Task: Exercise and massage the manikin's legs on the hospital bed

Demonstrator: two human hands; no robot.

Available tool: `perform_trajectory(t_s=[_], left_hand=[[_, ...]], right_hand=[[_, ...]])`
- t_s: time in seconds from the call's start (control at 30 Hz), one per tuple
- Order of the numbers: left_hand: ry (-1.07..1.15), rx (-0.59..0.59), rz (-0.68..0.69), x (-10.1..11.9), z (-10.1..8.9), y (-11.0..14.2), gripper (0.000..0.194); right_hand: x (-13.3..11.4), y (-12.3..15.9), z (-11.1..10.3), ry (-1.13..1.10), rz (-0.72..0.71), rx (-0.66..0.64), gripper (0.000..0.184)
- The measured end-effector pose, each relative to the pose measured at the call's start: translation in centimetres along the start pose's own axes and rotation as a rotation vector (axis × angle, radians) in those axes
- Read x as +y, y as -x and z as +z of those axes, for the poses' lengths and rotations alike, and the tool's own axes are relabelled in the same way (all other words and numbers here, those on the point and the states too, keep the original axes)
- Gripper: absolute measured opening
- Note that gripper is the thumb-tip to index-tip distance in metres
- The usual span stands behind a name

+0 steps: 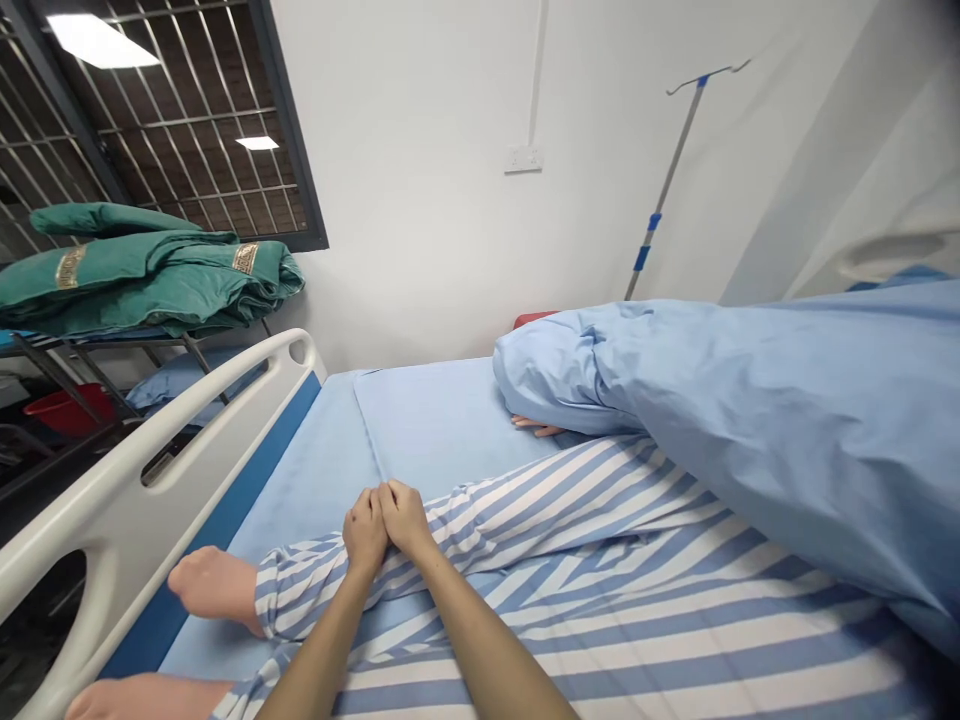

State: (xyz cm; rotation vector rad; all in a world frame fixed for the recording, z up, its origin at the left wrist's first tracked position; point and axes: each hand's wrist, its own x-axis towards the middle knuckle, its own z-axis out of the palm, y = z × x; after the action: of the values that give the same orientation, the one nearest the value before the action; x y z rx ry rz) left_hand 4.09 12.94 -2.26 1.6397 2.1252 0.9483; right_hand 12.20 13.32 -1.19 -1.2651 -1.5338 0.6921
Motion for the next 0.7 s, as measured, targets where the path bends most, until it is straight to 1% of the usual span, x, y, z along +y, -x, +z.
perform_trajectory(t_s=[0.13,0.23,0.27,0.3,0.4,0.43,0.47,0.53,0.63,0.7], left_hand=[[0.022,-0.017,0.021,0.3,0.0,-0.1,0.031],[0.067,-0.044,0.042,1.9,-0.7,-0.7,0.030],[0.078,-0.031,0.043,2.6,-1.1,-1.0,0.031],[0.089,0.006,0.041,3.3,-1.4,-1.3,0.031],[0.208,0.195,0.018,5.1,-1.8,-1.8,0.032],[0.268,0.238,0.006,5.3,-1.6,-1.8,0.032],[0.319,0.250,-0.008,5.2,-1.2,-1.6,0.032],[0.352,0.194,-0.011,4.7,-0.1,-0.7,0.033],[0.268,0.134,0.016,3.4,1.7,0.8,0.034],[0.225,0.129,0.015,2.9,2.2,1.3,0.036]], right_hand=[[0.1,-0.2,-0.2,-0.106,0.003,0.015,0.035],[0.4,-0.6,-0.3,-0.230,0.029,0.050,0.036],[0.5,-0.8,-0.3,-0.278,0.036,0.060,0.037],[0.6,-0.9,-0.3,-0.323,0.044,0.064,0.038],[0.9,-1.3,-0.3,-0.435,0.090,0.037,0.041],[0.9,-1.3,-0.3,-0.462,0.112,0.035,0.041],[1.0,-1.4,-0.4,-0.482,0.131,0.045,0.040],[1.1,-1.4,-0.5,-0.498,0.157,0.087,0.038],[1.2,-1.4,-0.6,-0.491,0.174,0.128,0.036],[1.3,-1.5,-0.6,-0.486,0.178,0.132,0.035]])
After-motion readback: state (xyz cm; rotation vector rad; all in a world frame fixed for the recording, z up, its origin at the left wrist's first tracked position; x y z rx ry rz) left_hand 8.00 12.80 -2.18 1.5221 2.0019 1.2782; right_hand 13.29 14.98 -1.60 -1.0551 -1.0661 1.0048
